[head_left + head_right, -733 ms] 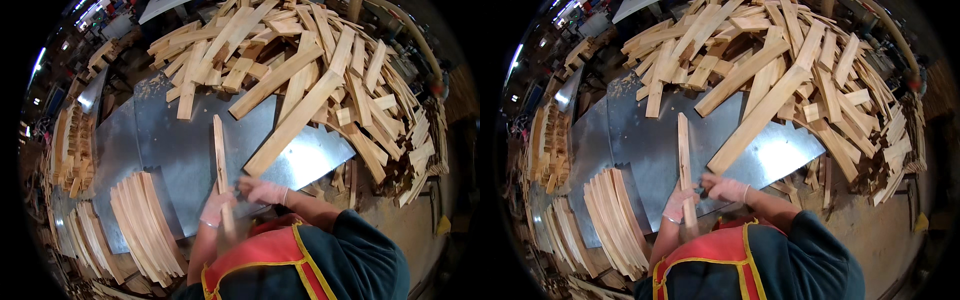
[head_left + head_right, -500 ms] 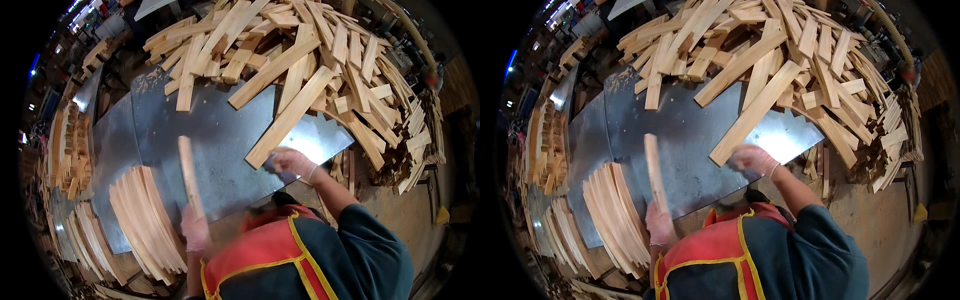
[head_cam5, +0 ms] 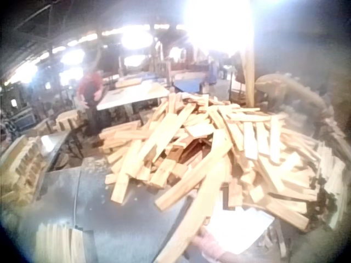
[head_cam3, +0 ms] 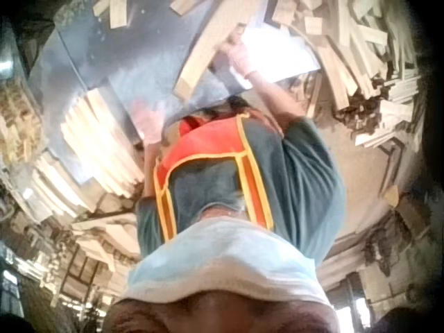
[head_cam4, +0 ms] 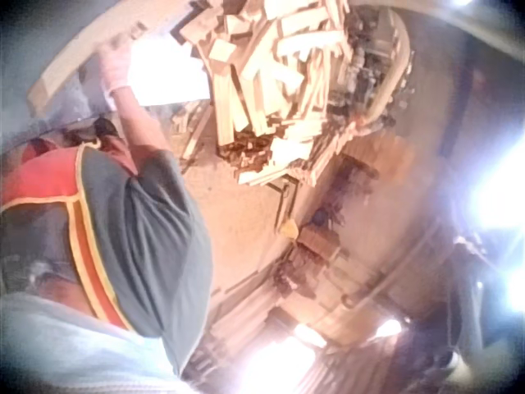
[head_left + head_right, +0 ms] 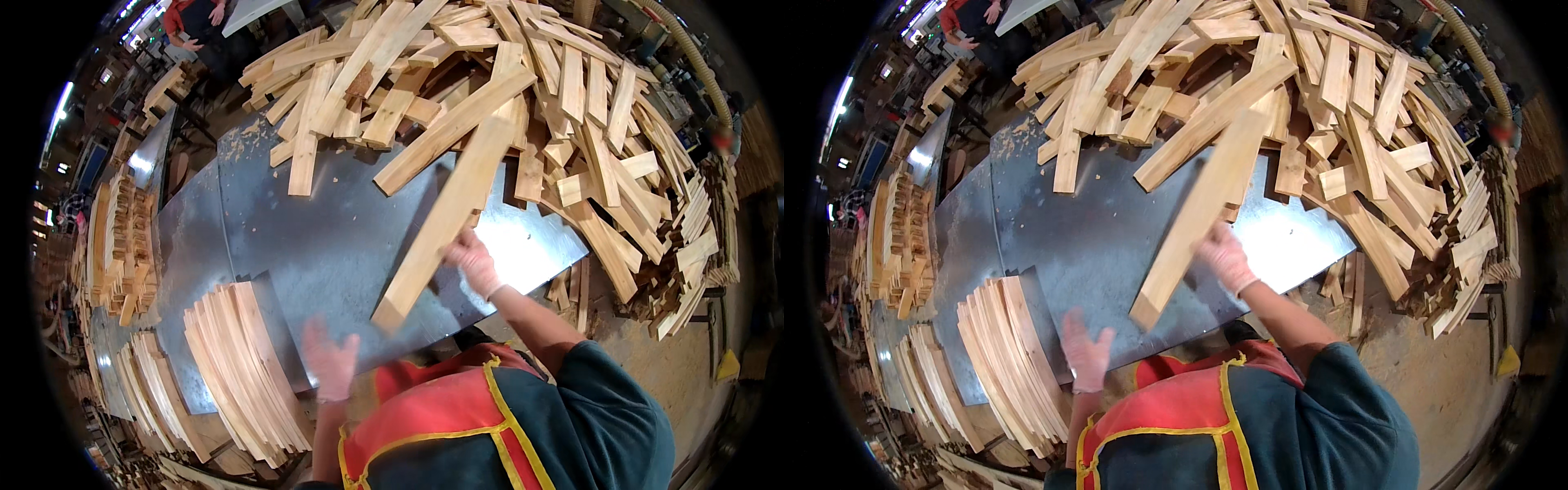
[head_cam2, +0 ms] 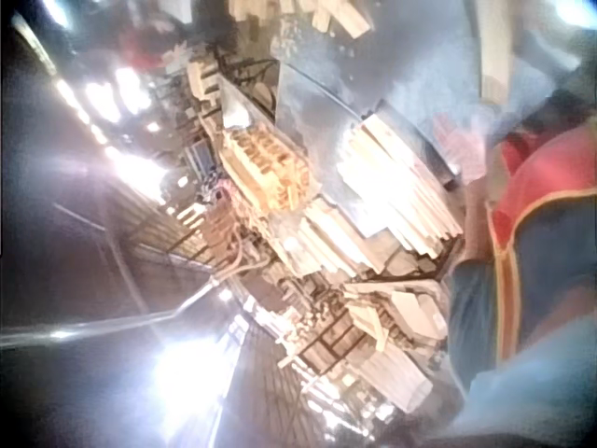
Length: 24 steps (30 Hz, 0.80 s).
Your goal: The person picks up wooden planks from a large pile on a metal table and arranges them into neat stacks. They handle the planks one at a time, aligning them and placing them into organized piles.
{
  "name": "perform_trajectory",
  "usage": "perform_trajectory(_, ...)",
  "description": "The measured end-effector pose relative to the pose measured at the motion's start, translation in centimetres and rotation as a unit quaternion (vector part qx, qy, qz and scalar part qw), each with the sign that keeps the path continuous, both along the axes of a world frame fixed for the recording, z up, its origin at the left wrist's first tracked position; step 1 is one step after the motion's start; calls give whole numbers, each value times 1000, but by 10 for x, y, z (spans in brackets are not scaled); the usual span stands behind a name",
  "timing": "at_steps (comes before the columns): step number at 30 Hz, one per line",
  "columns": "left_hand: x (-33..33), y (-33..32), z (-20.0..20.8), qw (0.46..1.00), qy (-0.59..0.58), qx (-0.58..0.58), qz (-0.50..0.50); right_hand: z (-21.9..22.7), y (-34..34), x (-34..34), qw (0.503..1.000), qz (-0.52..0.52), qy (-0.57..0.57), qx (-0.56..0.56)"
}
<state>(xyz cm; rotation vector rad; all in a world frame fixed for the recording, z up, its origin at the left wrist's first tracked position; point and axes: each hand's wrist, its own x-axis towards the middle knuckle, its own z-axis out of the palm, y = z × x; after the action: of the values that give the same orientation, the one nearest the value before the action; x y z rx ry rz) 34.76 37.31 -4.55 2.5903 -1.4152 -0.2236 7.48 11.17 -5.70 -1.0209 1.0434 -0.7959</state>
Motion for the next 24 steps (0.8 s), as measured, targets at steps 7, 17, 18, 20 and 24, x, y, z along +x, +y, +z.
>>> perform_trajectory(7,-74,-89,-3,988,52,143,-12,-31,-100,29,994,-17,-85,71)
perform_trajectory(17,-46,-43,24,933,322,65,146,9,-210,68,992,-109,-51,41)
perform_trajectory(18,-46,-26,31,923,319,67,204,31,-182,67,996,-63,-55,34)
perform_trajectory(20,-21,17,20,940,225,89,240,41,-136,60,998,4,-57,30)
perform_trajectory(24,45,101,-21,976,-162,71,131,34,-63,51,996,78,35,-17)
